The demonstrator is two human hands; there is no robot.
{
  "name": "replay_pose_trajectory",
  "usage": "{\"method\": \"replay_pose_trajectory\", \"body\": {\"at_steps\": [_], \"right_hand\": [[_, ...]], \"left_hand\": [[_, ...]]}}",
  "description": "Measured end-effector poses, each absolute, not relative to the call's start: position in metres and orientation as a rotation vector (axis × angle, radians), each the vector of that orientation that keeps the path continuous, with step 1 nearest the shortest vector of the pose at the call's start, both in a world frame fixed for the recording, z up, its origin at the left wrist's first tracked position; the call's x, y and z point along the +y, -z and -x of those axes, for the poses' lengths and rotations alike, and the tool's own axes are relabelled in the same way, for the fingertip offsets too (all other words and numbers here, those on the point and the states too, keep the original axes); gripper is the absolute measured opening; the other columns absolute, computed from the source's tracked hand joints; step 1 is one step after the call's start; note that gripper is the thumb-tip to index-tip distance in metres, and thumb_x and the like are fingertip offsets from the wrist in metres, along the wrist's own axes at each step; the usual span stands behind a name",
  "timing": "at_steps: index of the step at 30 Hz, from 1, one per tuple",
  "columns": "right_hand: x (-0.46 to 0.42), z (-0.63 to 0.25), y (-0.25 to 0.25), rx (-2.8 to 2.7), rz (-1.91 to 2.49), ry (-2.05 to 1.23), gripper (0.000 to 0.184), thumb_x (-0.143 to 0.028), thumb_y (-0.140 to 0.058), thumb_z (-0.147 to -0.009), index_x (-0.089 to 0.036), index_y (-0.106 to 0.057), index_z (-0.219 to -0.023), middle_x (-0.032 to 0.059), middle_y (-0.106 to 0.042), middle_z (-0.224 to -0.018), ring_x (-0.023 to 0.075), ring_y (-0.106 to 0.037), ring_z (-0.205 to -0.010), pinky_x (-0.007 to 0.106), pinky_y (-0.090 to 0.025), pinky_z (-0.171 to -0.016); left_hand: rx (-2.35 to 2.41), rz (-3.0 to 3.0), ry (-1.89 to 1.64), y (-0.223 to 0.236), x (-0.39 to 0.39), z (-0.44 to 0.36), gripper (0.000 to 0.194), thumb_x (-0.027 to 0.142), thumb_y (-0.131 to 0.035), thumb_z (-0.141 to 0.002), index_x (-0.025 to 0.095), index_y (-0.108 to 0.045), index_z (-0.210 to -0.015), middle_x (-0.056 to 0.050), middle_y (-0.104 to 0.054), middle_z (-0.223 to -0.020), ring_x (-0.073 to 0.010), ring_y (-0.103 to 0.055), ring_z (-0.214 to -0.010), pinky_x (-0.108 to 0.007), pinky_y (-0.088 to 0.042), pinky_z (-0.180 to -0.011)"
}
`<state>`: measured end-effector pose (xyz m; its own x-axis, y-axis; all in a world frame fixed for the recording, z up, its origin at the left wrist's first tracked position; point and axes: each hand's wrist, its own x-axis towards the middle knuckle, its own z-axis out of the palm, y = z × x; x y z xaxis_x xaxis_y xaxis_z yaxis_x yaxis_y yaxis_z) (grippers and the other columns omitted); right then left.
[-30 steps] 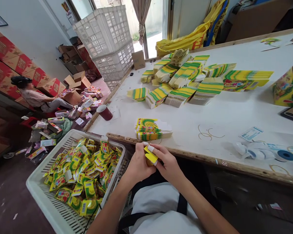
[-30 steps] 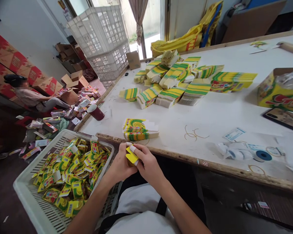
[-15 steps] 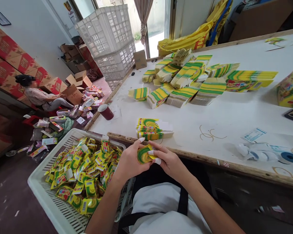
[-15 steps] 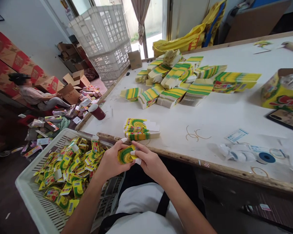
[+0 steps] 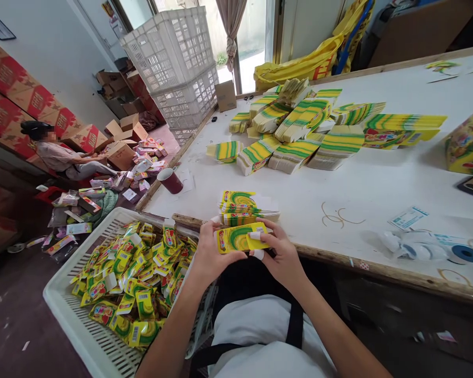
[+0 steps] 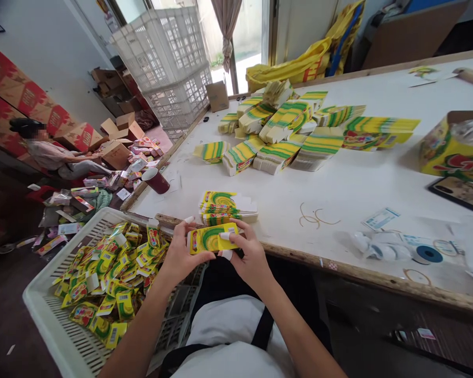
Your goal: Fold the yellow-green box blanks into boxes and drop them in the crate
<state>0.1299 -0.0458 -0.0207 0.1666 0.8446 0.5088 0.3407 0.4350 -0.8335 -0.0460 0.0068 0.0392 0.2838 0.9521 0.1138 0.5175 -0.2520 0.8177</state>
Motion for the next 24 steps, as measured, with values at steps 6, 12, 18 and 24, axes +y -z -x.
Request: {"method": "replay_pose_trajectory", "body": {"at_steps": [6, 12, 18, 24], "right_hand": [[-0.045, -0.132, 0.02, -1.451, 1.17, -0.438, 0.016, -0.028, -0.059, -0.088, -0.028, -0.063, -0.104, 0.0115, -0.047, -0.132, 0.0199, -0.064, -0.086, 0.04, -0.059, -0.074], [-0.046, -0.135, 0.015, -1.59, 1.139, -0.478, 0.011, -0.028, -0.057, -0.089, -0.024, -0.063, -0.098, 0.013, -0.044, -0.13, 0.0185, -0.062, -0.083, 0.04, -0.058, -0.074], [-0.049, -0.138, 0.012, -1.553, 1.079, -0.591, 0.027, -0.03, -0.049, -0.093, -0.027, -0.05, -0.12, 0.0138, -0.04, -0.138, 0.0277, -0.048, -0.125, 0.045, -0.05, -0.095], [-0.042, -0.127, 0.021, -1.512, 1.163, -0.544, 0.053, -0.027, -0.045, -0.094, -0.028, -0.025, -0.143, 0.0144, -0.036, -0.143, 0.0284, -0.035, -0.136, 0.052, -0.037, -0.108]], "left_hand": [[1.165, -1.159, -0.875, -0.036, 0.012, 0.044, 0.058, 0.046, -0.079, -0.062, 0.017, -0.05, -0.103, -0.003, -0.071, -0.084, -0.0151, -0.066, -0.07, -0.02, -0.046, -0.053], [1.151, -0.994, -0.988, -0.031, 0.009, 0.038, 0.064, 0.036, -0.087, -0.052, 0.016, -0.051, -0.101, 0.002, -0.07, -0.071, -0.0096, -0.062, -0.055, -0.014, -0.039, -0.045], [1.134, -1.028, -0.954, -0.034, 0.01, 0.04, 0.064, 0.034, -0.085, -0.058, 0.016, -0.051, -0.109, 0.0, -0.071, -0.076, -0.0085, -0.061, -0.054, -0.014, -0.039, -0.042], [1.121, -1.068, -0.869, -0.031, 0.002, 0.031, 0.055, 0.037, -0.082, -0.059, 0.015, -0.059, -0.104, -0.003, -0.071, -0.082, -0.013, -0.064, -0.063, -0.016, -0.04, -0.045]]}}
